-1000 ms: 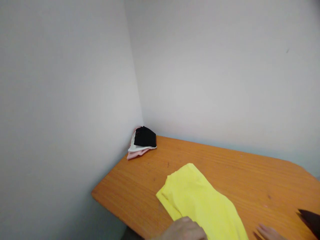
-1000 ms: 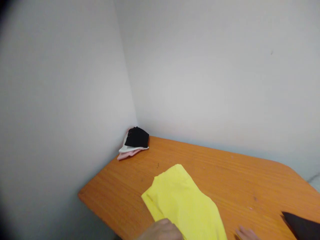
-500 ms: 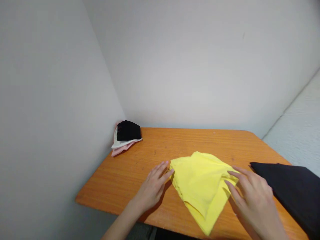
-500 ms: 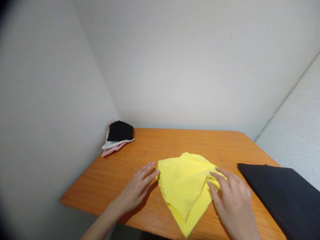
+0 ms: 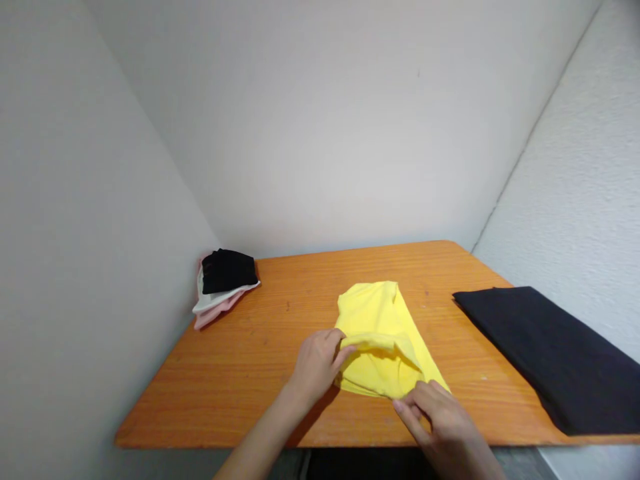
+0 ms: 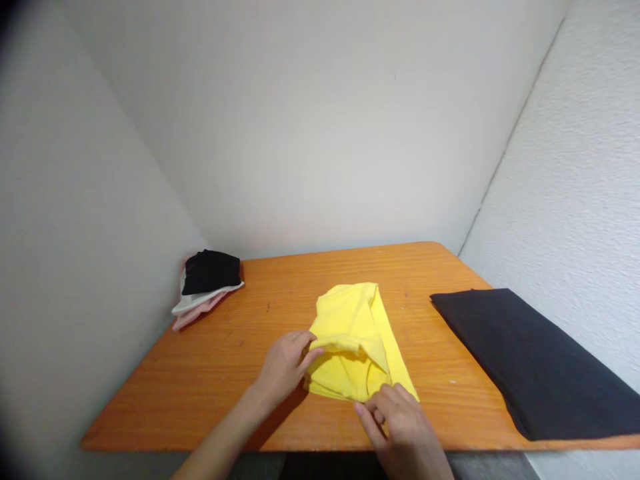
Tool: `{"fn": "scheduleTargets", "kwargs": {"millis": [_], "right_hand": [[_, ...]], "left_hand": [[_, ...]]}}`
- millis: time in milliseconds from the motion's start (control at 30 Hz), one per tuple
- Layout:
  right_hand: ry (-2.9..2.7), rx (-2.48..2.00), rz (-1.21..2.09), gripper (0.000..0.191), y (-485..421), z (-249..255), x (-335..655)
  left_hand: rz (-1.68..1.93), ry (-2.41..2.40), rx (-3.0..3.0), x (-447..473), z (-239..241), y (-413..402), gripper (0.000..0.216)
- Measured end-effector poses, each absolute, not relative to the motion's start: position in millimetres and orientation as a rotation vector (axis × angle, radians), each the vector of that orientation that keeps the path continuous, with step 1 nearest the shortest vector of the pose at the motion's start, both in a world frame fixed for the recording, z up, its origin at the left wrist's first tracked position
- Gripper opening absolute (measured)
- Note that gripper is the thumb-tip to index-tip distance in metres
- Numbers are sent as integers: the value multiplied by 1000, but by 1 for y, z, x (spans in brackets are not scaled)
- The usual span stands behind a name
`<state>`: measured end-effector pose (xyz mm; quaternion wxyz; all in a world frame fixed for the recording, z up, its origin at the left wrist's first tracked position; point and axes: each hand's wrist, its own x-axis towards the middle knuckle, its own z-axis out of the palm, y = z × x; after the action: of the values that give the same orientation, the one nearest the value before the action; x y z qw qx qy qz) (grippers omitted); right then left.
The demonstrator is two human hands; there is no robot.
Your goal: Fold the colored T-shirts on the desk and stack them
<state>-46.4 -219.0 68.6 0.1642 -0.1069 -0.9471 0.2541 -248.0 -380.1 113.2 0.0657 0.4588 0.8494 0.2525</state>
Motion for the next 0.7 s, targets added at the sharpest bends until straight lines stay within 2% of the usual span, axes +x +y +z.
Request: {"fn": "scheduleTargets", "kwargs": {"millis": [133,300,400,500,567,633,700], "right_hand": [[-2607,-439,714,25,-223,77,-46],[-2576,-652,609,26,-216,75,-52],[-2586,-652,816,22,-207,79,-52],[-2540,-803,1021,17,-190,95,-46],[-2479,-947,1027,18,-176,112,-40],[-2424,-1017,982,21,-166,129,-35],[-2355,-1008,973,23,-165,146,-31]], "left_hand": [[1099,2384,1148,-224,100,-381,30],[1406,2135,978,-202,87,-386,35],[1576,2062,863,-206,97,-398,39],[1724,2229,759,-222,128,-424,31],[1605,2558,826,-232,154,-445,25],[1309,2901,907,-236,177,-463,20],[1136,3050,865,-230,193,-474,20]]}}
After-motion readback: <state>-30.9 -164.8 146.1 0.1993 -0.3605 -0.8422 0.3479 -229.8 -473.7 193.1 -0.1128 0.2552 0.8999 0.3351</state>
